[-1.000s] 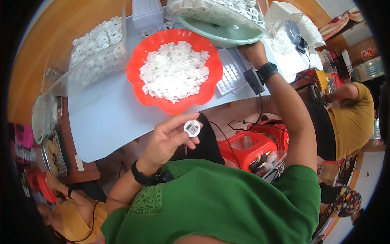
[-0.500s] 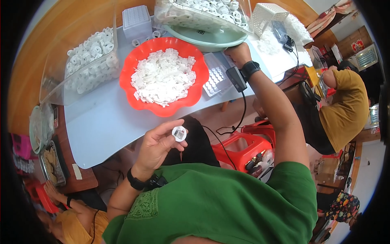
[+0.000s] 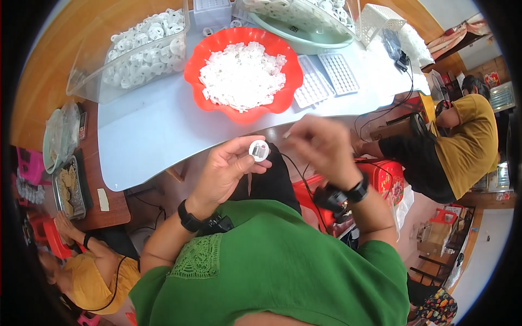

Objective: Assembling small plastic circular components for footwear.

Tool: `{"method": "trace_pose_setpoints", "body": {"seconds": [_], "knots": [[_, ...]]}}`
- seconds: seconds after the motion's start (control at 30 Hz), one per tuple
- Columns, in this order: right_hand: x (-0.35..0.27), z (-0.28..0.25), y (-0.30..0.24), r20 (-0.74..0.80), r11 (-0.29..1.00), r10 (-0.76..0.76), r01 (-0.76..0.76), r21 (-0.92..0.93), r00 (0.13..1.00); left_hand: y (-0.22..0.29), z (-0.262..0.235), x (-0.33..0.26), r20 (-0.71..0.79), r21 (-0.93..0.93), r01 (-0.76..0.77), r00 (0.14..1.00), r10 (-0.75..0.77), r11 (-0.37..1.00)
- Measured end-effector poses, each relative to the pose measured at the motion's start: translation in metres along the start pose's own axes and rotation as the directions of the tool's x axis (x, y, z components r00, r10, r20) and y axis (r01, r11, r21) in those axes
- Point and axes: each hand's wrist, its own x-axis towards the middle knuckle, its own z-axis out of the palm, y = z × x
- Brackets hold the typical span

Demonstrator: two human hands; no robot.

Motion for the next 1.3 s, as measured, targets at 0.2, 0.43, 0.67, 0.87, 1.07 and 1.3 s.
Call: {"method": "trace_pose_setpoints", "body": {"seconds": [0.2, 0.43, 0.67, 0.87, 1.07, 1.3], "knots": [[-0.026, 0.045, -0.008, -0.121, 0.932, -0.310, 0.276, -0.235, 0.943, 0.001, 0.008, -0.014, 0.001, 0.082, -0.018, 1.000, 0.018, 0.996], [-0.035, 0.050, -0.013, -0.098, 0.832, -0.440, 0.364, -0.418, 0.893, -0.002, 0.017, -0.024, -0.020, 0.180, -0.059, 0.998, 0.063, 0.982], [-0.041, 0.048, -0.020, -0.048, 0.825, -0.434, 0.375, -0.422, 0.900, -0.003, 0.023, -0.029, 0.003, 0.304, -0.098, 0.995, 0.101, 0.948], [-0.048, 0.050, -0.017, -0.104, 0.910, -0.331, 0.288, -0.297, 0.938, -0.004, 0.023, -0.032, -0.028, 0.271, -0.037, 0.999, 0.046, 0.962], [-0.049, 0.043, -0.016, -0.036, 0.991, 0.095, -0.091, 0.103, 0.995, -0.004, 0.023, -0.029, 0.000, 0.252, -0.034, 0.999, 0.035, 0.967], [-0.039, 0.031, 0.003, 0.192, 0.800, 0.368, -0.415, 0.434, 0.910, -0.008, 0.018, -0.022, 0.048, 0.312, -0.007, 0.999, -0.008, 0.950]]}}
